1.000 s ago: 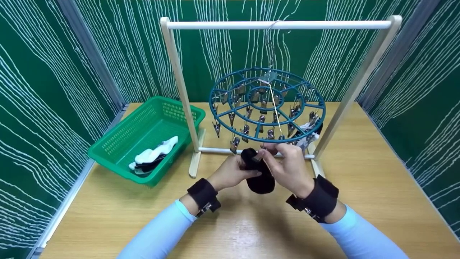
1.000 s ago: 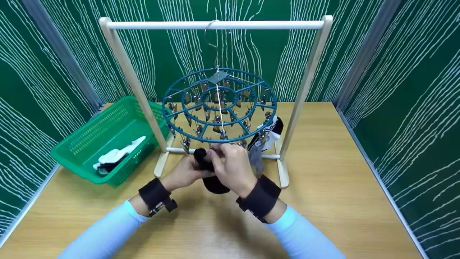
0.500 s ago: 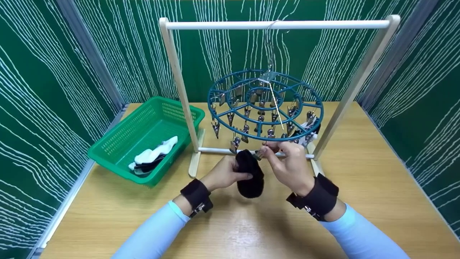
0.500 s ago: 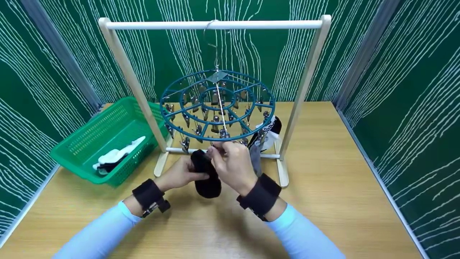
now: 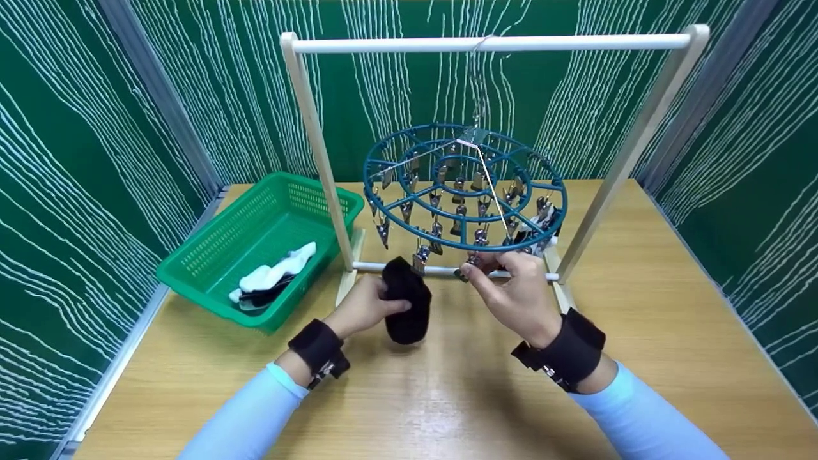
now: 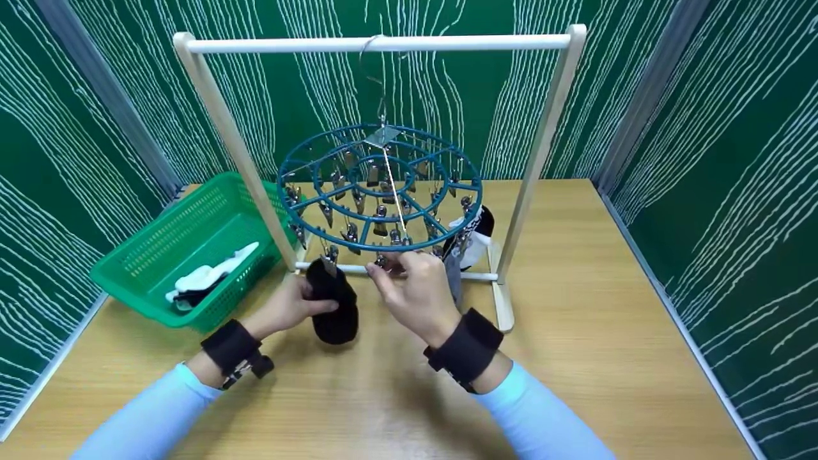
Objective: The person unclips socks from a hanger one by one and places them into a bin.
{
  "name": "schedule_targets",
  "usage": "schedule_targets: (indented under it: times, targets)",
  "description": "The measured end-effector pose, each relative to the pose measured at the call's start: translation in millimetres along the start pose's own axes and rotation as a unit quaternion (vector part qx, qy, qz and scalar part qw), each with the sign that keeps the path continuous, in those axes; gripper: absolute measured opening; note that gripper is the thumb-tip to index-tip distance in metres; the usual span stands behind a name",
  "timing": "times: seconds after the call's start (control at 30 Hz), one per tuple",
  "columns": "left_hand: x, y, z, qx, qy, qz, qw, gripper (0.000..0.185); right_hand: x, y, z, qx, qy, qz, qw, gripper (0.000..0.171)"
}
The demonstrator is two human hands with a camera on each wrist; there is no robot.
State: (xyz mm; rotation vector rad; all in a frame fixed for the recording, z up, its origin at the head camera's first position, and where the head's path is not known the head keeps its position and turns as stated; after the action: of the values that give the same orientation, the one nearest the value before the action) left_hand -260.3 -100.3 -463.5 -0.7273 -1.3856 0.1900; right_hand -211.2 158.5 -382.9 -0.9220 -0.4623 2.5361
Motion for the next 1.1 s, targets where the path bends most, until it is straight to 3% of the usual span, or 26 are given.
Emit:
schedule_targets:
  times: [0.27,0.47,0.67,0.83,1.1]
  targets:
    - [6.6,-32.6,-13.1,0.034,-0.038,0.004,0.9987,0.016,0,-1,0,-0.006,0.012,-0.024,1.000,0.005]
    - [11.6,-65.2,-21.7,0.057,-0.061,0.021,0.9962,0.020,-1,-2,2,-0.012,0.019,-0.025,0.999,0.007]
    - [17.6,-103.9,-29.3,0.075,-0.062,0.039,0.9945,0.018,-2,-2,2,-0.015,0.025,-0.020,0.999,0.010]
    - [19.3,-140.3,-29.6,0.091,-0.063,0.078,0.9908,0.023,-3,-3,2,-0.014,0.025,-0.021,0.999,0.011]
    - [5.5,-190.4,-21.4,0.077,-0.094,0.128,0.9844,0.046,-2,-2,2,-0.020,0.025,-0.025,0.999,0.009]
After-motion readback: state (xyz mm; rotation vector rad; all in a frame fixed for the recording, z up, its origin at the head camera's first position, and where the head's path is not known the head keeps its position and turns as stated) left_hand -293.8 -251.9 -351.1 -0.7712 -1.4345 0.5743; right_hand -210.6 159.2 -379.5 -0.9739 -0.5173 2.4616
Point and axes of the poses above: each hand's wrist, its own z-axis towards the middle knuckle, its own y-axis out of the palm, x = y × z, the point moved 2 cm from there along z, towards the middle knuckle, and after that the axes turned 2 degrees about -x, right-handed, at the moved point
